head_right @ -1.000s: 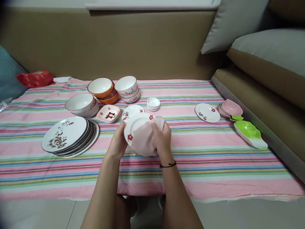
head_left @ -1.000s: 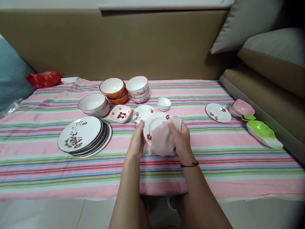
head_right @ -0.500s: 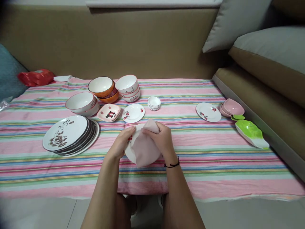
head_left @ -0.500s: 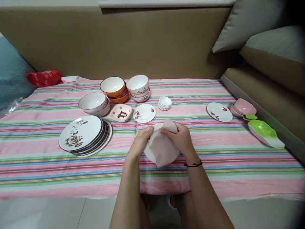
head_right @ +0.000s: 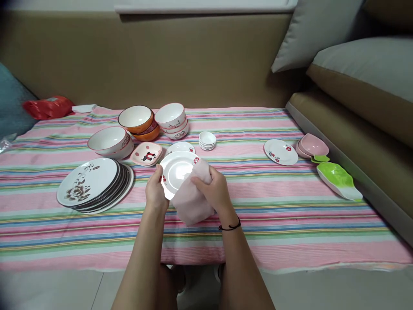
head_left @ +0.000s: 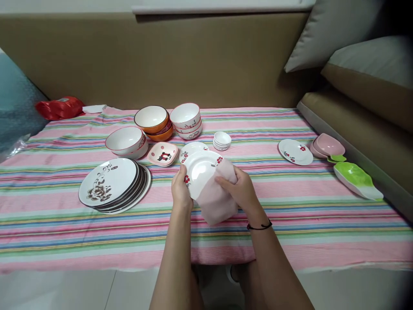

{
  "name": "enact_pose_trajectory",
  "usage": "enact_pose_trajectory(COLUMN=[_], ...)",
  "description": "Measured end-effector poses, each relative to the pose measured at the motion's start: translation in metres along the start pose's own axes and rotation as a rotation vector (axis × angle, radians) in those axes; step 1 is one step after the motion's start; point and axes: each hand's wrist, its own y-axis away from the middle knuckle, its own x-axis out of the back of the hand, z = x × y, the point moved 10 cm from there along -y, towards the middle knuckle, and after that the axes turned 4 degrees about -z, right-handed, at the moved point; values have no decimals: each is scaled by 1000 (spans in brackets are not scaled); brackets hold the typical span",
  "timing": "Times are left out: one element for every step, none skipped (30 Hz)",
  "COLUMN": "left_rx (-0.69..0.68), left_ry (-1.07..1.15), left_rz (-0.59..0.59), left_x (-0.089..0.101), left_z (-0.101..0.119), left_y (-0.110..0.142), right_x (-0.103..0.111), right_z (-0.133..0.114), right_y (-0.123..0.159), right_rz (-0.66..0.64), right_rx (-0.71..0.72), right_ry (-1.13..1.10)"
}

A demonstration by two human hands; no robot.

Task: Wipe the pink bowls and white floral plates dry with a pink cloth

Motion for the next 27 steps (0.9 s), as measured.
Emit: enact_pose_trajectory(left_rx=[-5,1,21,53,96,144,195,239,272,295,303,292,272,246,215,177,135,93,56,26,9,5,12,22,32,40,50], left_ry=[-31,-73,-121,-172,-223,-273,-320,-360,-390,-411,-424,-426,-417,-401,-375,-335,-280,-215,-148,-85,-30,10,36,51,56,53,42], left_rz=[-30,-71,-124,-183,-244,-302,-360,-416,-461,-496,-515,-514,-500,-471,-425,-362,-288,-213,-143,-87,-49,-24,-6,5,9,1,-19], left_x=[-2,-5,-10,-15,-20,-24,-29,-32,-35,-37,-38,-38,-38,-36,-34,-30,-26,-21,-16,-13,-10,-9,-7,-6,-5,-5,-6], left_z=[2,3,3,1,-3,-7,-12,-17,-21,-23,-25,-24,-23,-21,-19,-15,-12,-8,-5,-3,-3,-3,-4,-4,-4,-4,-3], left_y=[1,2,3,6,9,13,17,21,25,28,30,30,29,27,25,21,18,15,13,11,9,8,7,6,6,6,6], right_x=[3,7,11,14,17,18,17,16,13,10,6,4,3,4,6,10,13,16,17,17,15,13,11,11,11,12,15], right_z=[0,1,2,3,3,2,-1,-5,-10,-15,-18,-20,-21,-20,-20,-18,-16,-14,-12,-10,-10,-10,-11,-12,-14,-16,-18], right_y=[0,0,0,0,0,0,0,0,1,2,3,4,4,4,4,4,4,3,3,3,3,3,3,4,5,6,7], right_rz=[26,56,83,102,114,122,122,117,111,104,96,92,95,108,126,147,168,182,186,180,169,156,150,153,165,183,205], right_rx=[-5,-11,-17,-21,-20,-7,21,60,104,145,176,193,195,188,177,164,149,133,119,111,108,110,120,134,150,165,177], right_ry=[4,10,17,29,49,82,129,188,249,303,345,373,382,373,350,316,274,233,199,179,171,174,184,195,204,206,205])
